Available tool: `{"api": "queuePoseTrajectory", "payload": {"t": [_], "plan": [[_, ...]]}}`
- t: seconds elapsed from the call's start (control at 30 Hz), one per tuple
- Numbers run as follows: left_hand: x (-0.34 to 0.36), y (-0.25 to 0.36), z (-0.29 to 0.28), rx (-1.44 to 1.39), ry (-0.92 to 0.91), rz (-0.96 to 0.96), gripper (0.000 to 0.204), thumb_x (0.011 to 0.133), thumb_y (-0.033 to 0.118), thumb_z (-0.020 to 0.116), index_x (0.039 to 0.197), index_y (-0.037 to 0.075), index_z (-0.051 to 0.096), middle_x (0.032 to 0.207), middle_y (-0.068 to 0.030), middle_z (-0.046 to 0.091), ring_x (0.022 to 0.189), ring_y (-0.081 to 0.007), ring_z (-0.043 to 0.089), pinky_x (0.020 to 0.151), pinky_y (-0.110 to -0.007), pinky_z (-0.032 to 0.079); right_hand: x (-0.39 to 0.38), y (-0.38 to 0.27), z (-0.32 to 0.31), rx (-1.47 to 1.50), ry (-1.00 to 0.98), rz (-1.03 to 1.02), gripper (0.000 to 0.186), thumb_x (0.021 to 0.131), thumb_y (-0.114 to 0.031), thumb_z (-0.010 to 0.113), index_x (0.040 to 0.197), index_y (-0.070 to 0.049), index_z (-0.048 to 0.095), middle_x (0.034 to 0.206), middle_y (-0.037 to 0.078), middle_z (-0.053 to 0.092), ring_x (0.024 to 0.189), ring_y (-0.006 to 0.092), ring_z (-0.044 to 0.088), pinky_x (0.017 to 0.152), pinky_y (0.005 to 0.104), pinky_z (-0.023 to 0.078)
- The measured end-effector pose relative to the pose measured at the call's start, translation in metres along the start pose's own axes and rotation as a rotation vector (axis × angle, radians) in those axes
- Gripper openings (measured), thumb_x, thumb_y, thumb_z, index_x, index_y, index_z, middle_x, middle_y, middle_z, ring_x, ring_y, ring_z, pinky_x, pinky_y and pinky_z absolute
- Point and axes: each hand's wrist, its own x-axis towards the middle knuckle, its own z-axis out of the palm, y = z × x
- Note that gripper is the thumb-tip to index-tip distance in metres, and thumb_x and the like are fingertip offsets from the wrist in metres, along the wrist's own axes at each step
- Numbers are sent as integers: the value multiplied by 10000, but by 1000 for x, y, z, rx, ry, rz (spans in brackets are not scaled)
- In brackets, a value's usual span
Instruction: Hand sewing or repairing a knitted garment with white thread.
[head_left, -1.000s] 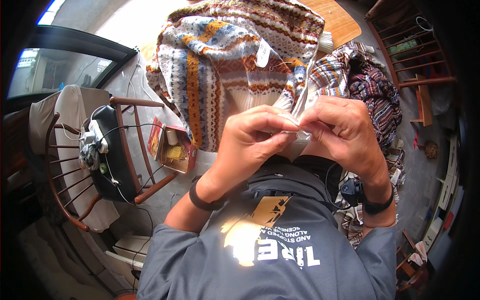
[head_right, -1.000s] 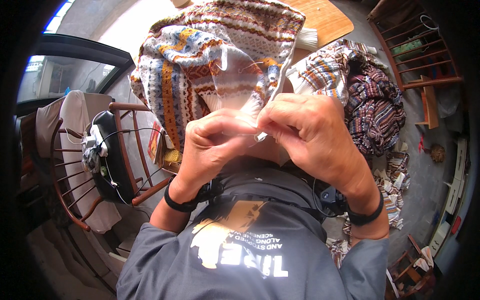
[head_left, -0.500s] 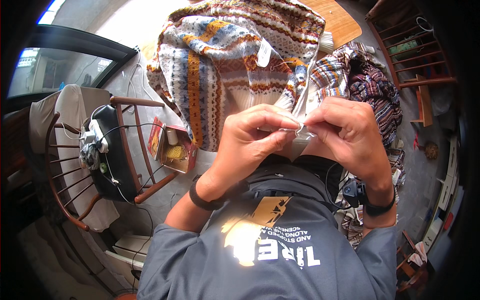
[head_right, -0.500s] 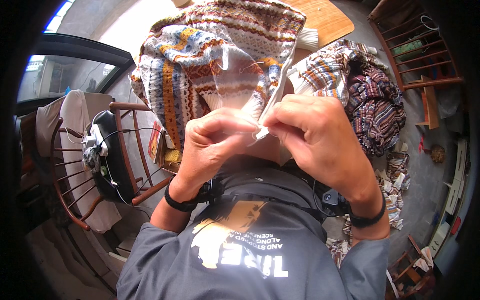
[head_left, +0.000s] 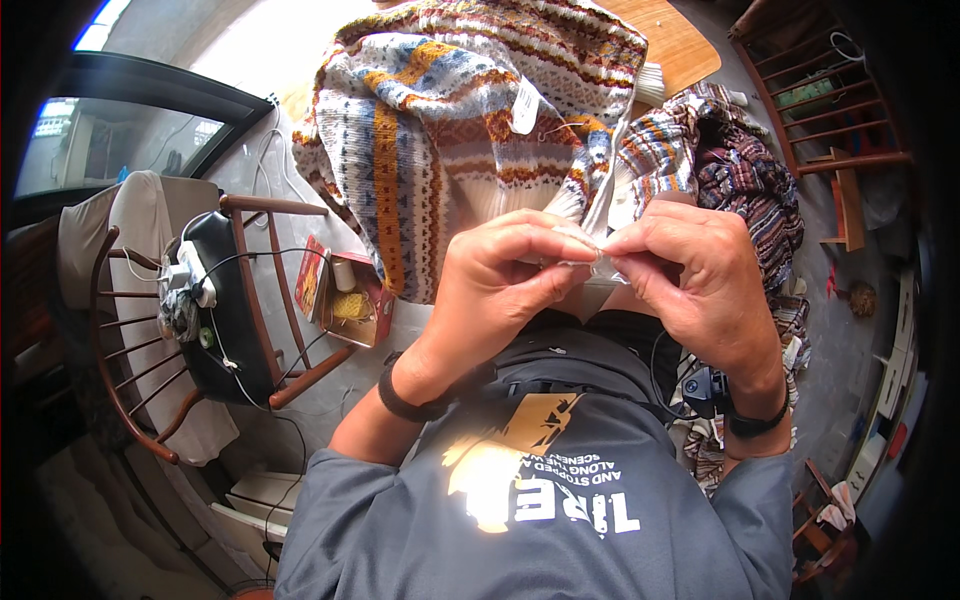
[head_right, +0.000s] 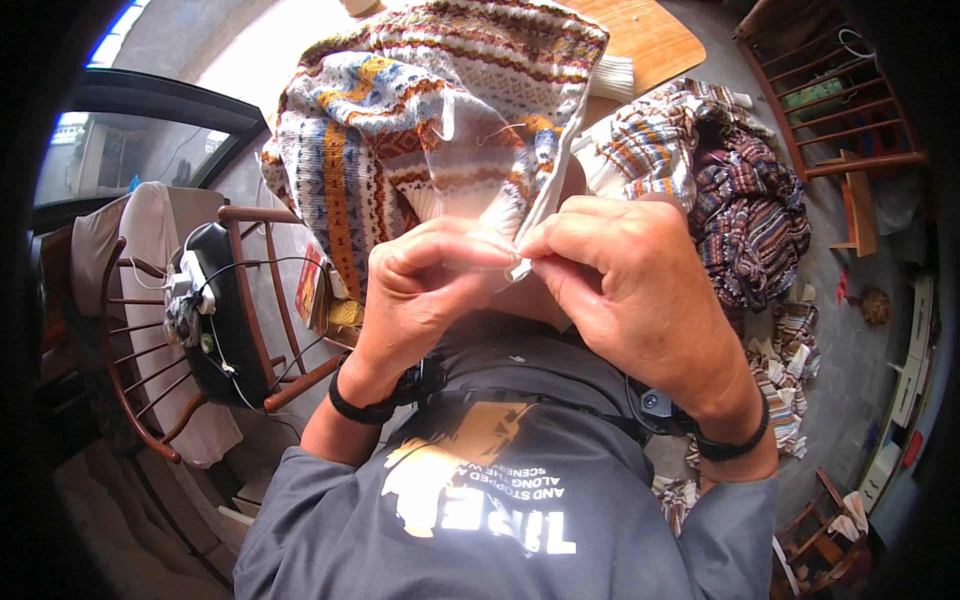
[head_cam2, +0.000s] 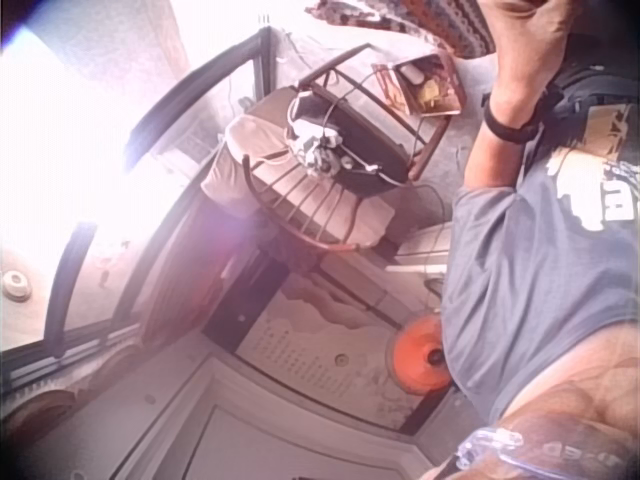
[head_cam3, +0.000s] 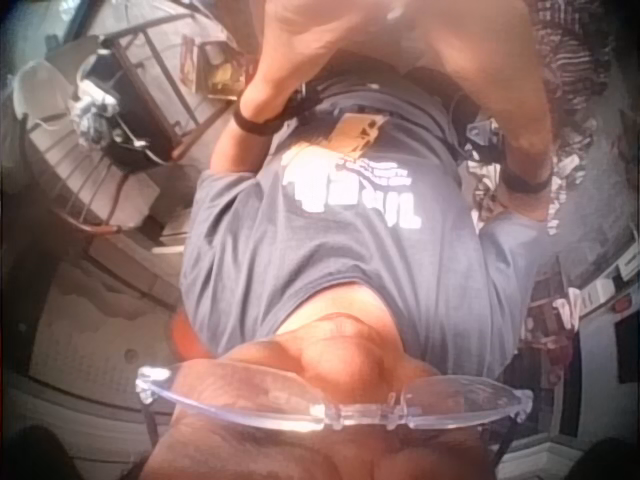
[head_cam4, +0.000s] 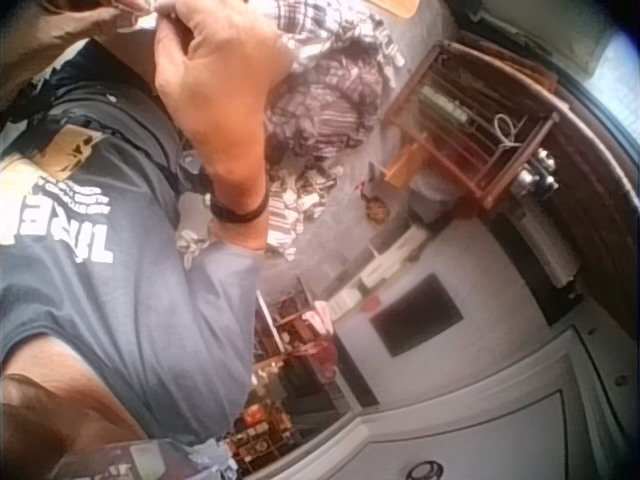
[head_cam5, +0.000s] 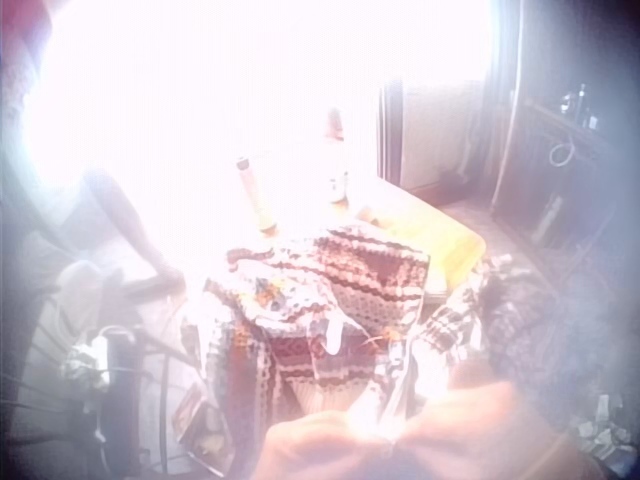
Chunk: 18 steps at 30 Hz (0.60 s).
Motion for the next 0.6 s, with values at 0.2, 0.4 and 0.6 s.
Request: {"api": "queuePoseTrajectory", "payload": {"t": [0.2,0.4,0.6], "plan": [[0,0,0,-1,-4,10,203,850,-80,714,1022,9,776,1040,-104,737,975,-175,698,828,-288,561,-1,-2,0,-14,-3,8,123,803,75,737,909,11,741,696,97,604,612,197,592,564,312,439],[0,1,-1,3,-5,11,195,855,-75,715,1019,9,776,1039,-102,737,974,-172,698,826,-285,561,-1,-3,-2,-15,-2,-2,132,795,83,731,908,14,739,698,99,607,612,200,598,565,311,443],[-1,3,1,-9,4,-8,191,862,-70,716,1025,8,778,1044,-97,736,962,-157,696,798,-274,561,-1,-4,-1,-7,3,3,137,792,87,729,909,18,739,719,106,637,633,204,626,577,306,464]]}}
